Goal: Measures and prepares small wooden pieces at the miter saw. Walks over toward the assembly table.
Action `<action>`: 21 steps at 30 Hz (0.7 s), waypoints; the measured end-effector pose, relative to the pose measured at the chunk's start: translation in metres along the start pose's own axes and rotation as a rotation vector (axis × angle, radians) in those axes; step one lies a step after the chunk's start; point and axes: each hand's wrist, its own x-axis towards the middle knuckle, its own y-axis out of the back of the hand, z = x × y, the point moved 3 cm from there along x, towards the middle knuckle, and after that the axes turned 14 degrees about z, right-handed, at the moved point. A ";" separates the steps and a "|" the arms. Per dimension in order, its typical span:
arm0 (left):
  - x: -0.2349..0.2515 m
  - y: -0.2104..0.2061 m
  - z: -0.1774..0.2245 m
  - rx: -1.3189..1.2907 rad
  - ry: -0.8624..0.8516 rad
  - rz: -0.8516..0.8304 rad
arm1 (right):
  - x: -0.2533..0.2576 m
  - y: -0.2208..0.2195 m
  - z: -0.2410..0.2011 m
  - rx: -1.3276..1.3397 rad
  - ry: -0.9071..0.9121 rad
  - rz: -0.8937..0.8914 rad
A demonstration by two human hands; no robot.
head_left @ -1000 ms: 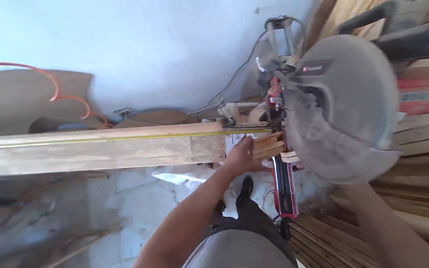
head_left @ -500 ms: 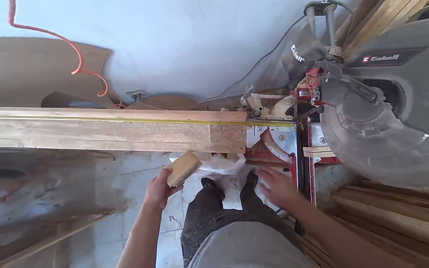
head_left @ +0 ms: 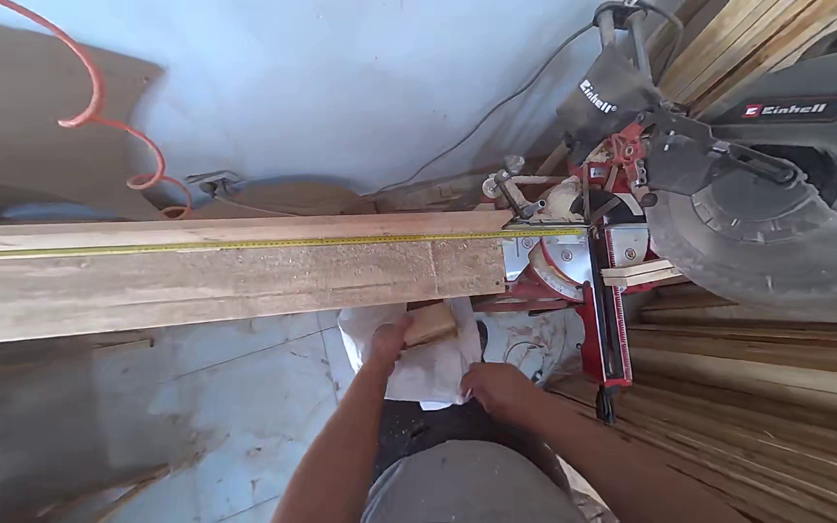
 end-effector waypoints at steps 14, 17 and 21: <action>-0.016 0.032 0.010 0.665 -0.540 -0.078 | -0.083 0.116 0.108 -0.064 -0.425 0.639; -0.053 0.046 0.027 0.676 -0.676 -0.035 | -0.116 0.157 0.208 -0.299 -0.570 0.806; -0.115 0.038 0.049 0.580 -0.904 0.088 | -0.131 0.238 0.171 -0.192 -0.833 0.511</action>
